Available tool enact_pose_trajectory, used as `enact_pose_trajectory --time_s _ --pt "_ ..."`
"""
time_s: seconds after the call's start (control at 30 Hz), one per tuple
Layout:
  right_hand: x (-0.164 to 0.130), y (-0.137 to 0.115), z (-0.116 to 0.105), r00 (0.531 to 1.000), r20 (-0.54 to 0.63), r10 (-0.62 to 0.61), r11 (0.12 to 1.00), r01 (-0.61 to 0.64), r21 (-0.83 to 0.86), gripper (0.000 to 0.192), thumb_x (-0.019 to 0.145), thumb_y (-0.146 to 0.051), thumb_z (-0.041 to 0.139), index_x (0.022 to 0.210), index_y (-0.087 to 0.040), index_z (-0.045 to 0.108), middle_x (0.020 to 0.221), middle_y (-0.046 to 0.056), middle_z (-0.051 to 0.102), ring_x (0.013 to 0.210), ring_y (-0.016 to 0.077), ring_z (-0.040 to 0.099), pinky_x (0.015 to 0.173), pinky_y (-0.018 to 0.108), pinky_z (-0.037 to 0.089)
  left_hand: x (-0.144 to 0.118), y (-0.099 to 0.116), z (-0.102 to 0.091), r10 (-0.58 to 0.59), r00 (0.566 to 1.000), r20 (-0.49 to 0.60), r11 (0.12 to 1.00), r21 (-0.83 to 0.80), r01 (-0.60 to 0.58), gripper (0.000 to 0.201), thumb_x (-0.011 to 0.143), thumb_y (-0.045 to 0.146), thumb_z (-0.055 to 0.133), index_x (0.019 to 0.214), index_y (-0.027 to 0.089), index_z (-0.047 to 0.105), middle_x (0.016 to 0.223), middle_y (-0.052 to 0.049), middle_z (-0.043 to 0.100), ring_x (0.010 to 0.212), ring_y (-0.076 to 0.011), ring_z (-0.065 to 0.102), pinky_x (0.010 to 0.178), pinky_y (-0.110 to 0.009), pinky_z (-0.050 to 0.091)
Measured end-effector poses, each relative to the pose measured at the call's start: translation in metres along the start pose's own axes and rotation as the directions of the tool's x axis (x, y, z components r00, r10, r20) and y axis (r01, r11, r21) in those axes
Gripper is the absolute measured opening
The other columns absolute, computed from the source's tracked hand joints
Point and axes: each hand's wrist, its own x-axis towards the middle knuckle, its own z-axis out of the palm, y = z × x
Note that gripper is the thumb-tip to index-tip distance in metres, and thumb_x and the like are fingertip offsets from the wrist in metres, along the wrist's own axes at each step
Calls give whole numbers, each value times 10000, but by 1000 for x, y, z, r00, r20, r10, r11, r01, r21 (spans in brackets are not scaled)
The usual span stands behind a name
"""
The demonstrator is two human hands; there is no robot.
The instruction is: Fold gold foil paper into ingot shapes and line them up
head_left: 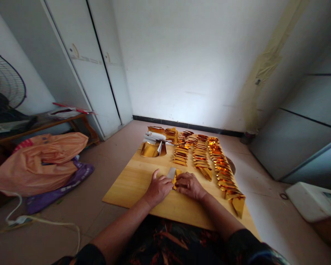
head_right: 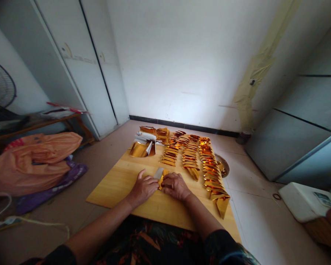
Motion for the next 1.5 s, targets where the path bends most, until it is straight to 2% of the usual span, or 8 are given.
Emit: enact_pose_trajectory --time_s 0.13,0.3,0.5,0.77,0.93,1.07,1.37,1.5 --pt "-3 4 -1 999 -6 -33 999 33 33 197 806 -335 647 990 -289 697 1099 40 636 1000 207 569 868 353 385 -1 -2 3 0 999 -47 1000 -25 -1 206 920 260 474 809 281 646 916 61 707 832 -143 582 1127 -507 48" --pt "0 7 2 999 3 -36 999 36 17 148 841 -324 621 957 -295 708 1075 36 640 995 200 572 860 344 395 2 2 -6 -7 999 -36 997 -76 5 123 869 290 547 827 276 662 941 39 709 870 -155 589 1111 -543 59" --pt "6 13 6 998 -42 -52 994 56 96 169 861 -353 592 930 -266 719 1012 49 652 932 178 599 813 297 442 5 5 -9 15 1000 -3 1000 0 -15 157 891 257 516 817 260 656 882 38 698 833 -146 576 1104 -569 73" --pt "3 15 3 995 -88 -42 974 60 220 177 854 -222 550 939 -239 704 1020 49 647 919 158 618 827 283 473 4 5 -6 -5 1000 -31 1000 13 5 184 903 203 493 775 240 619 858 37 690 810 -133 572 1111 -567 99" --pt "3 11 5 994 -73 -79 993 84 79 178 881 -269 540 961 -259 699 1073 56 630 971 171 599 838 296 451 5 4 -6 -72 997 -19 996 -44 71 182 907 225 503 763 249 613 839 78 701 801 -122 584 1110 -530 104" --pt "3 5 7 992 -80 -94 994 89 -57 187 906 -321 529 983 -267 691 1077 57 639 987 182 583 817 307 413 3 3 -6 -65 998 -16 996 -57 64 188 908 239 498 777 265 631 847 85 700 806 -117 587 1133 -496 56" --pt "5 -5 3 988 4 -156 952 152 -264 176 929 -302 514 917 -284 689 981 17 667 864 157 557 747 281 357 -4 0 -15 -85 995 56 984 -155 92 222 859 152 492 925 289 655 1003 34 713 947 -153 603 1121 -530 49" --pt "5 -4 5 987 5 -161 947 156 -281 201 943 -288 487 904 -260 682 975 30 665 848 161 547 737 283 353 -7 -4 -18 -23 996 89 991 -132 35 227 844 164 509 928 305 667 1088 24 693 1001 -171 587 1113 -569 -19"
